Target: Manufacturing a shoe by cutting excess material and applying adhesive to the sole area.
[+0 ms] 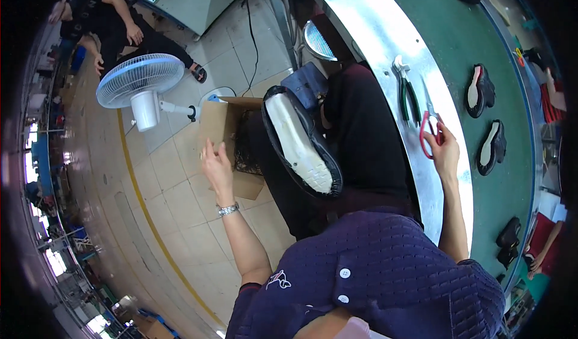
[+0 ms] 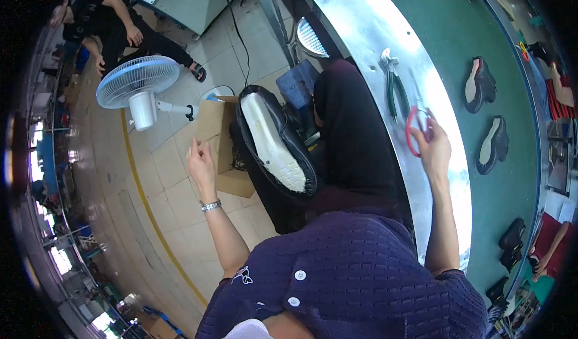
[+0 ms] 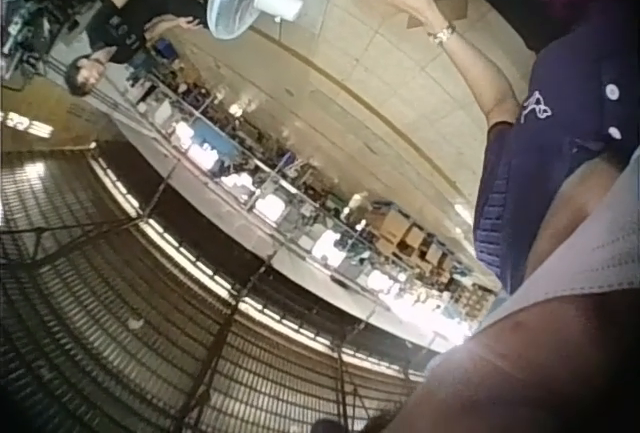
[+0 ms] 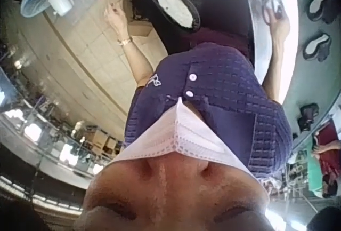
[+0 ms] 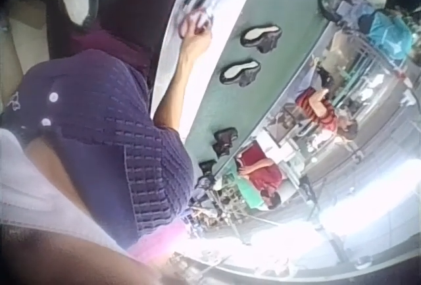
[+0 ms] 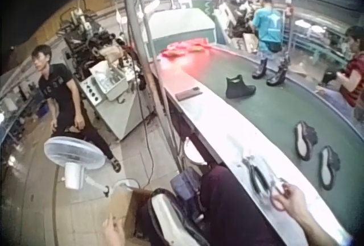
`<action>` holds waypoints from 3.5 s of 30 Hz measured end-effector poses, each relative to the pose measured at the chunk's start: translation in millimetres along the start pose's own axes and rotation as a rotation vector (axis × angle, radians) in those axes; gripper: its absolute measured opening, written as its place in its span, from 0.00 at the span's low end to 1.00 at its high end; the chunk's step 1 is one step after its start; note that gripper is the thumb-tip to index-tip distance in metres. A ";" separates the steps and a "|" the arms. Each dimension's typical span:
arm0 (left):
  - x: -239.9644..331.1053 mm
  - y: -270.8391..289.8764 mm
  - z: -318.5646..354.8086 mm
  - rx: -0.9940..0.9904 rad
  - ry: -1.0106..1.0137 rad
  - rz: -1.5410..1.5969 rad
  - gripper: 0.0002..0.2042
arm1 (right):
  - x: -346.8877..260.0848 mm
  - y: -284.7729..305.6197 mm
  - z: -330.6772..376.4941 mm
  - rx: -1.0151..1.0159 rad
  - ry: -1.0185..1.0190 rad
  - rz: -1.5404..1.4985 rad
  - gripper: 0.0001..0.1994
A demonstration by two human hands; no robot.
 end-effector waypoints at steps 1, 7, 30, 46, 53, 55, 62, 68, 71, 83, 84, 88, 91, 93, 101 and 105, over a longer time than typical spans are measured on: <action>-6.8 -10.9 6.7 0.109 0.026 0.001 0.19 | 19.3 5.7 -2.7 0.029 -0.042 0.065 0.26; 147.8 -9.7 26.8 0.085 -0.469 0.288 0.28 | 53.9 16.6 -9.6 0.212 0.069 0.197 0.19; 260.1 -30.7 -137.9 -0.234 -0.404 0.167 0.19 | -156.0 -4.6 -89.4 -0.673 0.384 -0.427 0.33; 282.3 -50.7 -14.3 -0.050 -0.632 0.038 0.38 | -207.4 -36.7 -43.5 -0.740 0.794 0.042 0.26; 279.4 -57.8 -6.6 0.096 -0.756 -0.111 0.36 | -212.4 -20.0 -46.5 -0.685 0.778 0.250 0.27; 280.0 -60.1 -6.4 0.136 -0.818 -0.253 0.35 | -235.2 -7.6 -48.6 -0.647 0.808 0.774 0.27; 282.1 -62.4 -8.2 0.178 -0.809 -0.298 0.32 | -249.2 -32.1 -59.5 -0.501 0.759 0.404 0.29; 283.0 -60.5 -8.0 0.198 -0.738 -0.242 0.30 | -259.3 -16.8 -63.2 -0.481 0.857 0.361 0.29; 285.1 -62.2 -7.5 0.191 -0.746 -0.292 0.26 | -240.7 -34.8 -74.3 -0.501 0.658 0.316 0.27; 282.9 -64.6 -8.6 0.193 -0.659 -0.342 0.31 | -255.2 -13.9 -67.5 -0.568 0.586 0.056 0.26; 283.9 -63.9 -7.9 0.200 -0.660 -0.337 0.31 | -254.5 -17.7 -68.3 -0.572 0.589 0.065 0.26; 285.2 -63.2 -7.9 0.209 -0.654 -0.300 0.30 | -239.7 -32.9 -76.6 -0.638 0.468 0.201 0.28; 281.5 -60.7 -6.8 0.219 -0.679 -0.220 0.29 | -262.6 -17.8 -64.4 -0.560 0.671 0.219 0.31; 283.4 -62.5 -8.3 0.217 -0.679 -0.208 0.29 | -255.2 -25.6 -62.5 -0.498 0.686 0.271 0.31; 282.3 -59.4 -5.0 0.275 -0.707 -0.188 0.23 | -267.3 -27.7 -51.8 -0.533 0.623 0.252 0.31; 281.6 -59.2 -4.5 0.304 -0.699 -0.235 0.19 | -266.2 -27.9 -59.9 -0.625 0.525 0.278 0.30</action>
Point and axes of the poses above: each hand's wrist, its own z-axis away from the middle knuckle, its own y-axis out of the back of the hand, x = y × z, the point moved 7 cm from there along -z, towards the middle knuckle, and after that the axes turned 13 degrees about -x, right-handed, at the moved point
